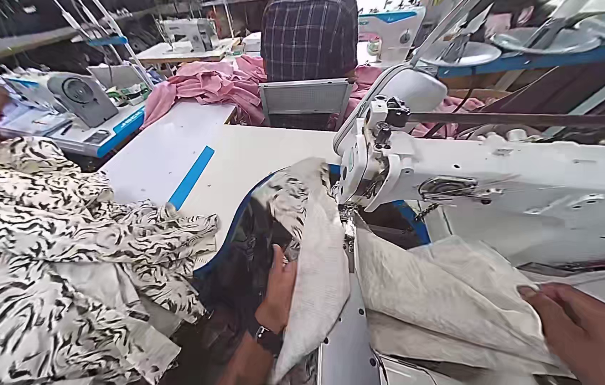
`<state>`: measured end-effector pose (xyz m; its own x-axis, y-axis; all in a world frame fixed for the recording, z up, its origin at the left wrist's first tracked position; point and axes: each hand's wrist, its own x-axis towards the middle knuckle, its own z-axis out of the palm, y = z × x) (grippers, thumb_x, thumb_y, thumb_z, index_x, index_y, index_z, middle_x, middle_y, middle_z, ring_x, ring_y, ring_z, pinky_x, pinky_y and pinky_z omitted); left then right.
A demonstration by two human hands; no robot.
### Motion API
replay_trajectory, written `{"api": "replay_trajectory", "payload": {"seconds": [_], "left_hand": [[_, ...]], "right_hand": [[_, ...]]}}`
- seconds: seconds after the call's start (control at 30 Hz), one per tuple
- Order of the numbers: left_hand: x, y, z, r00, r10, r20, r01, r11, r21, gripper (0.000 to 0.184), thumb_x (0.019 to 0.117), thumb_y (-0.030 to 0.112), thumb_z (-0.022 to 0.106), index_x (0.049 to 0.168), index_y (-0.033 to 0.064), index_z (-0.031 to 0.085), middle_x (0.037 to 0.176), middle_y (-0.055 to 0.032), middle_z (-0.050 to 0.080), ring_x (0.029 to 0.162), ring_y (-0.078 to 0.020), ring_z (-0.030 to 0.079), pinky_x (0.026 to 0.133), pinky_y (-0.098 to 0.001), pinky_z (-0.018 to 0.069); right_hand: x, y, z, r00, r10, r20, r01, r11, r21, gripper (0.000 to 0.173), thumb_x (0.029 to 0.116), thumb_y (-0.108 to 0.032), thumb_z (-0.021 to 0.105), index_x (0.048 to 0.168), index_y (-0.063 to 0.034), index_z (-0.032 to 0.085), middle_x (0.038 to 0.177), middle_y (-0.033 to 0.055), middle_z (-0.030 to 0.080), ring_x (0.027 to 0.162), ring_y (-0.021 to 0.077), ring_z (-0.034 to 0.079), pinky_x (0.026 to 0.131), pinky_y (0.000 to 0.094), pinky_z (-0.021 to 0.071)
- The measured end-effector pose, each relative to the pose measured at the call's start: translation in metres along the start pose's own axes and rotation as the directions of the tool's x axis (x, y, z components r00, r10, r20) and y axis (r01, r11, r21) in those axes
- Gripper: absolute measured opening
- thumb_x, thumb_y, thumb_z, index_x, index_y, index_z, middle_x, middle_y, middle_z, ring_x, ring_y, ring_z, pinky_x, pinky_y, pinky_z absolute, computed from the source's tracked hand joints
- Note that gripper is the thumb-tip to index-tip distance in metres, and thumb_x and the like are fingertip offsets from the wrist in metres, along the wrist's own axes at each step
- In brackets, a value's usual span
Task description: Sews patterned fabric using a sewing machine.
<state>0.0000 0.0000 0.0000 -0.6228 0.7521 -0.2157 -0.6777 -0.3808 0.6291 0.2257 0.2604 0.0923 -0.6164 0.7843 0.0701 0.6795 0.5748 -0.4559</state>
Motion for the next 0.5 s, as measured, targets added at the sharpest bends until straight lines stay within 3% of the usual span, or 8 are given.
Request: {"api": "replay_trajectory", "payload": {"seconds": [0.07,0.13,0.2,0.27,0.3,0.4,0.47,0.5], "left_hand": [[0.011,0.028,0.006,0.995,0.085,-0.049,-0.069,0.961,0.269,0.076,0.1078,0.052,0.004,0.128,0.0025,0.059,0.105,-0.0044,0.076,0.097,-0.0116,0.073,0.087,-0.0337,0.0611],[0.031,0.048,0.009,0.987,0.124,-0.098,-0.039,0.789,0.614,0.029,0.1100,0.017,0.040,0.117,-0.0010,0.061,0.092,-0.0035,0.073,0.082,-0.0089,0.072,0.077,-0.0295,0.0621],[0.052,0.060,0.012,0.969,0.248,-0.020,-0.079,0.384,0.920,0.023,0.1030,0.017,0.061,0.105,-0.0048,0.067,0.084,-0.0111,0.069,0.076,-0.0171,0.068,0.074,-0.0385,0.0581],[0.048,0.071,0.028,0.944,0.253,0.213,-0.210,-0.041,0.977,0.029,0.1062,0.021,0.055,0.102,-0.0050,0.068,0.081,-0.0194,0.067,0.077,-0.0330,0.068,0.072,-0.0556,0.0538],[0.036,0.073,0.041,0.935,0.163,0.315,-0.289,-0.164,0.943,0.028,0.1062,0.020,0.054,0.101,-0.0042,0.069,0.079,-0.0190,0.067,0.076,-0.0348,0.068,0.070,-0.0569,0.0539],[-0.026,0.061,0.061,0.907,-0.122,0.403,-0.418,-0.369,0.830,0.027,0.1043,0.020,0.054,0.117,0.0024,0.070,0.080,-0.0185,0.069,0.076,-0.0394,0.070,0.066,-0.0568,0.0537],[-0.055,0.070,0.035,0.917,-0.109,0.383,-0.394,-0.379,0.837,0.039,0.1049,0.022,0.053,0.141,0.0148,0.064,0.074,-0.0151,0.069,0.067,-0.0375,0.069,0.060,-0.0556,0.0522],[-0.067,0.079,0.016,0.919,-0.090,0.384,-0.392,-0.315,0.864,0.037,0.1051,0.022,0.052,0.139,0.0156,0.066,0.071,-0.0137,0.069,0.063,-0.0350,0.067,0.059,-0.0549,0.0520]], "right_hand": [[-0.010,0.028,0.005,0.989,0.106,-0.103,-0.098,0.992,0.077,0.040,0.1037,-0.022,0.049,0.105,0.0159,0.063,0.090,0.0339,0.063,0.084,0.0465,0.061,0.077,0.0661,0.0432],[-0.012,0.021,0.022,0.980,0.059,-0.191,-0.030,0.988,0.151,0.036,0.1045,-0.018,0.051,0.106,0.0162,0.063,0.092,0.0338,0.063,0.084,0.0443,0.061,0.078,0.0638,0.0452],[-0.012,-0.014,0.038,0.984,-0.079,-0.158,0.103,0.983,0.151,0.035,0.1037,-0.019,0.055,0.118,0.0118,0.063,0.094,0.0338,0.067,0.086,0.0491,0.065,0.077,0.0677,0.0481],[-0.015,-0.060,0.058,0.926,-0.341,-0.162,0.356,0.931,0.077,0.042,0.0985,-0.021,0.061,0.131,0.0049,0.061,0.079,0.0245,0.066,0.065,0.0425,0.064,0.057,0.0603,0.0495],[-0.016,-0.083,0.069,0.858,-0.491,-0.153,0.502,0.864,0.040,0.045,0.0953,-0.020,0.063,0.134,0.0027,0.062,0.074,0.0197,0.066,0.058,0.0380,0.063,0.051,0.0546,0.0495],[-0.002,-0.116,0.105,0.607,-0.793,-0.046,0.792,0.609,-0.053,0.032,0.0858,-0.009,0.062,0.114,-0.0072,0.077,0.060,0.0144,0.062,0.047,0.0362,0.061,0.040,0.0492,0.0438],[0.023,-0.107,0.111,0.614,-0.788,0.040,0.787,0.608,-0.107,0.017,0.0869,-0.005,0.065,0.097,-0.0063,0.078,0.066,0.0198,0.065,0.055,0.0422,0.065,0.044,0.0558,0.0465],[0.031,-0.101,0.111,0.639,-0.769,0.018,0.765,0.633,-0.122,0.017,0.0890,-0.006,0.063,0.096,-0.0058,0.079,0.069,0.0211,0.066,0.057,0.0431,0.066,0.045,0.0566,0.0472]]}}
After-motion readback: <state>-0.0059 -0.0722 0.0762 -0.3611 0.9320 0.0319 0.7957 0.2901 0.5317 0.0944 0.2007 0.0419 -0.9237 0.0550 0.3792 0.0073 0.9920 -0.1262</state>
